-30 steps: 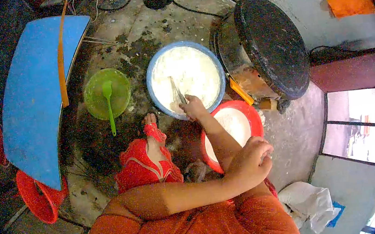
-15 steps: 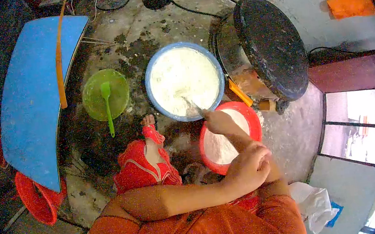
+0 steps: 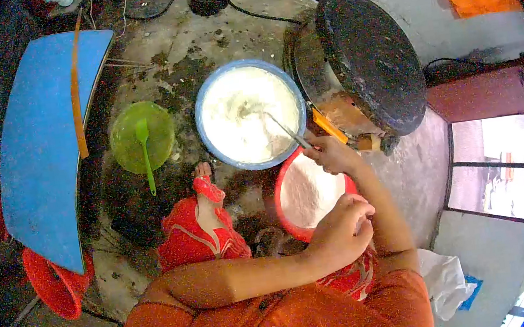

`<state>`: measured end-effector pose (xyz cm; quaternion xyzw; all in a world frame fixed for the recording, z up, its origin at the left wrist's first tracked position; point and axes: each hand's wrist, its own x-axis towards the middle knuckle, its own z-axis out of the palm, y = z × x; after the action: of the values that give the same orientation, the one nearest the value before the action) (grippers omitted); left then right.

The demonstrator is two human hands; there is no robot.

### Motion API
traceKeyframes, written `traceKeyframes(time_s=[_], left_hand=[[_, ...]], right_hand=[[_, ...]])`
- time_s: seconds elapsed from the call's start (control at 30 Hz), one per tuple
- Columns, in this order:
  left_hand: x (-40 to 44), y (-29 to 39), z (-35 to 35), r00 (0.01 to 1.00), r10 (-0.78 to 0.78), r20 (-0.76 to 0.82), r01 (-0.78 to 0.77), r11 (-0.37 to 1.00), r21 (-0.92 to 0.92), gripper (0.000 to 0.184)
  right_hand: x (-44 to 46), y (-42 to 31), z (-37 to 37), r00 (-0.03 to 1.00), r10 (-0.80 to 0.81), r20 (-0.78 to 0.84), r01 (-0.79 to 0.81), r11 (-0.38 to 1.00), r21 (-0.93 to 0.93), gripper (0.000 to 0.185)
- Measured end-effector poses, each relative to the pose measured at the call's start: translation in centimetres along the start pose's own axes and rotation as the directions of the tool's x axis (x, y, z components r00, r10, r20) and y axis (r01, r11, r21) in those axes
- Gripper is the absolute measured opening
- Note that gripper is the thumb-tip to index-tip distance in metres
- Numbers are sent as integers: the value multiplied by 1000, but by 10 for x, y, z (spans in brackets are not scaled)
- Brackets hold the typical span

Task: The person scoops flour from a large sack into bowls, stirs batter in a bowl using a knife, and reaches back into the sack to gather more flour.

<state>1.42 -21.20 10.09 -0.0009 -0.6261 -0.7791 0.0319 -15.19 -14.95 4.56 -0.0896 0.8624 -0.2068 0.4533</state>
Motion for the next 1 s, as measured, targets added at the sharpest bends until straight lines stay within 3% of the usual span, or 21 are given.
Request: traceKeyframes(time_s=[0.07, 0.2, 0.27, 0.3, 0.37, 0.53, 0.67, 0.9, 1.0], left_hand=[[-2, 1, 0, 1000, -15, 16, 16, 999, -43, 17], [-3, -1, 1, 1000, 9, 7, -9, 1000, -19, 17], [-2, -2, 2, 1000, -19, -24, 18, 999, -43, 17], [-1, -3, 3, 1000, -20, -22, 19, 999, -41, 17], [1, -4, 3, 1000, -9, -19, 9, 1000, 5, 18], [0, -10, 6, 1000, 13, -18, -12, 1000, 23, 18], [2, -3, -2, 998, -45, 32, 47, 997, -56, 20], [-3, 4, -6, 990, -66, 125, 74, 995, -61, 22], [-4, -1, -3, 998, -18, 64, 21, 999, -47, 22]], right_hand=[[-10, -3, -8, 996, 83, 21, -74, 960, -268, 31], [32, 28, 18, 965, 263, 5, -231, 854, -466, 33], [86, 74, 44, 971, -31, -237, -115, 808, -578, 35], [102, 81, 54, 971, -31, -238, -115, 809, -576, 35], [129, 76, 72, 880, -2, -474, -200, 905, -375, 37], [92, 29, 40, 909, -1, -416, -138, 943, -303, 34], [31, 7, -7, 895, -99, -434, -117, 889, -443, 36], [33, 39, -24, 936, -50, -348, -216, 699, -682, 29], [66, 39, 7, 919, -56, -390, -204, 779, -593, 29]])
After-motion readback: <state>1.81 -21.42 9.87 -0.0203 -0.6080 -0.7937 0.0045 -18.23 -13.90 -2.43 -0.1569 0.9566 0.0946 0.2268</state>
